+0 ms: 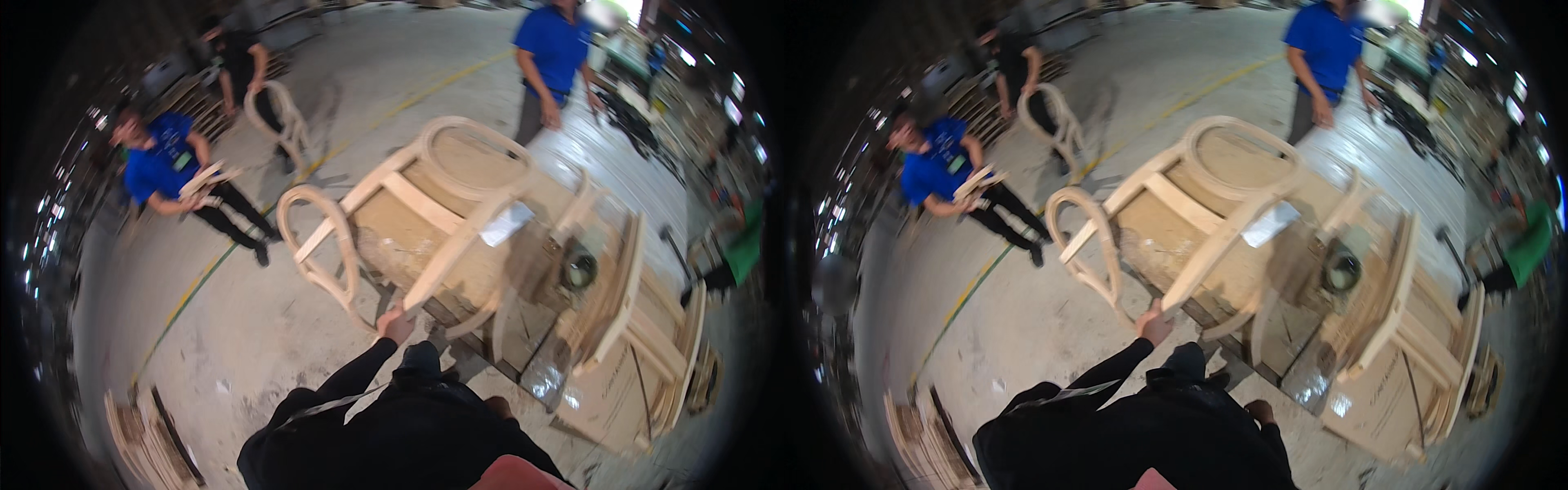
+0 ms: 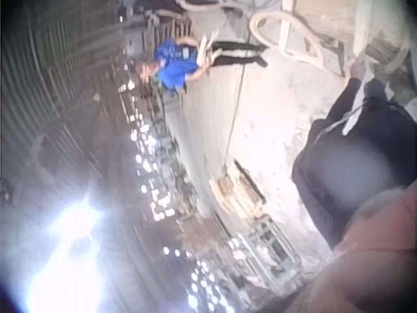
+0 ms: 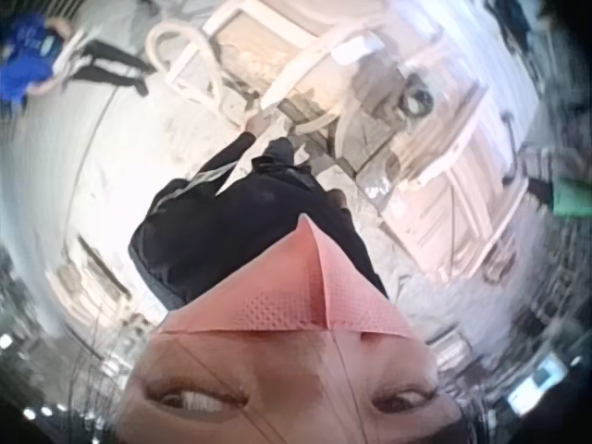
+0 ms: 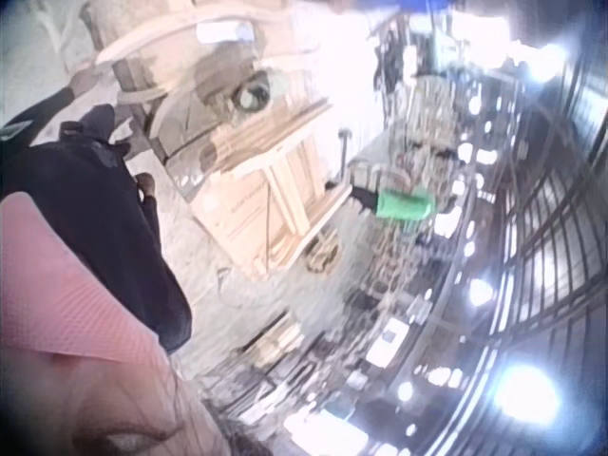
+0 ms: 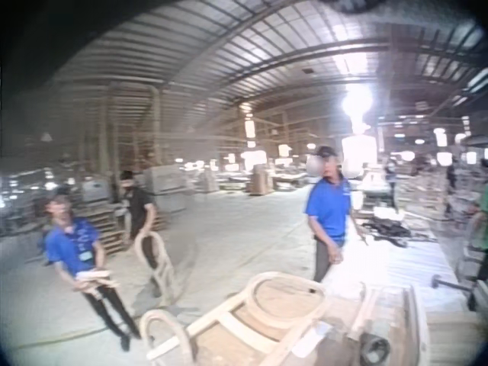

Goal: The person holds a paint can and brush, then applies a light-colored finish to a wooden chair frame. The person moves around the chair to reach different sections and continues painting.

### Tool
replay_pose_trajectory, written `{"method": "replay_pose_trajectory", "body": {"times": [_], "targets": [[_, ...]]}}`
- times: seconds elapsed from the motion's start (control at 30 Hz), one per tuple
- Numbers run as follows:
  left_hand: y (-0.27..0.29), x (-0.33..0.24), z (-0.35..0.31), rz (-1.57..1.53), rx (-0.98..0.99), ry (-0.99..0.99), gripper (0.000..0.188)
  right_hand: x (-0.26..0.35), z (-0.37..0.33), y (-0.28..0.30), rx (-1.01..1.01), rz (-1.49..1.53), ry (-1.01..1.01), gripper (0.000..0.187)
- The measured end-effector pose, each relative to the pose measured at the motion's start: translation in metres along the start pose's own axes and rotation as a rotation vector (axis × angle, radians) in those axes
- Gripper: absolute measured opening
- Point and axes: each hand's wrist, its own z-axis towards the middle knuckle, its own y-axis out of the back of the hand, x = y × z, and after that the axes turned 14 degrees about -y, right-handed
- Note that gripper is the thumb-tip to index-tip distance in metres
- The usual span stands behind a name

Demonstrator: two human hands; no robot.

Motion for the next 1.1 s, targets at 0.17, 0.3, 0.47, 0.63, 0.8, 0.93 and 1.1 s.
{"method": "replay_pose_trajectory", "body": {"times": [0.17, 0.3, 0.47, 0.63, 0.8, 0.93, 1.1], "targets": [[0.004, 0.005, 0.002, -0.006, 0.036, -0.016, 0.046, 0.023, -0.017, 0.031, -0.06, -0.133, 0.005, 0.026], [0.005, 0.008, -0.003, -0.047, 0.014, -0.033, 0.046, 0.024, -0.015, 0.041, -0.044, -0.228, 0.052, 0.027], [0.009, 0.004, -0.003, -0.035, 0.036, -0.004, 0.046, -0.001, 0.016, 0.0, -0.067, -0.275, 0.102, 0.026], [0.011, 0.001, -0.003, -0.065, 0.033, -0.002, 0.044, -0.024, 0.034, -0.028, -0.11, -0.309, 0.144, 0.027], [0.012, 0.002, -0.005, -0.059, 0.006, -0.001, 0.042, -0.03, 0.035, -0.037, -0.144, -0.272, 0.172, 0.026], [0.017, -0.003, -0.004, -0.067, 0.013, 0.005, 0.04, -0.021, 0.027, -0.025, -0.147, -0.253, 0.15, 0.024], [0.016, -0.001, -0.004, -0.063, 0.012, 0.022, 0.038, -0.011, 0.02, -0.01, -0.127, -0.333, 0.171, 0.024]]}}
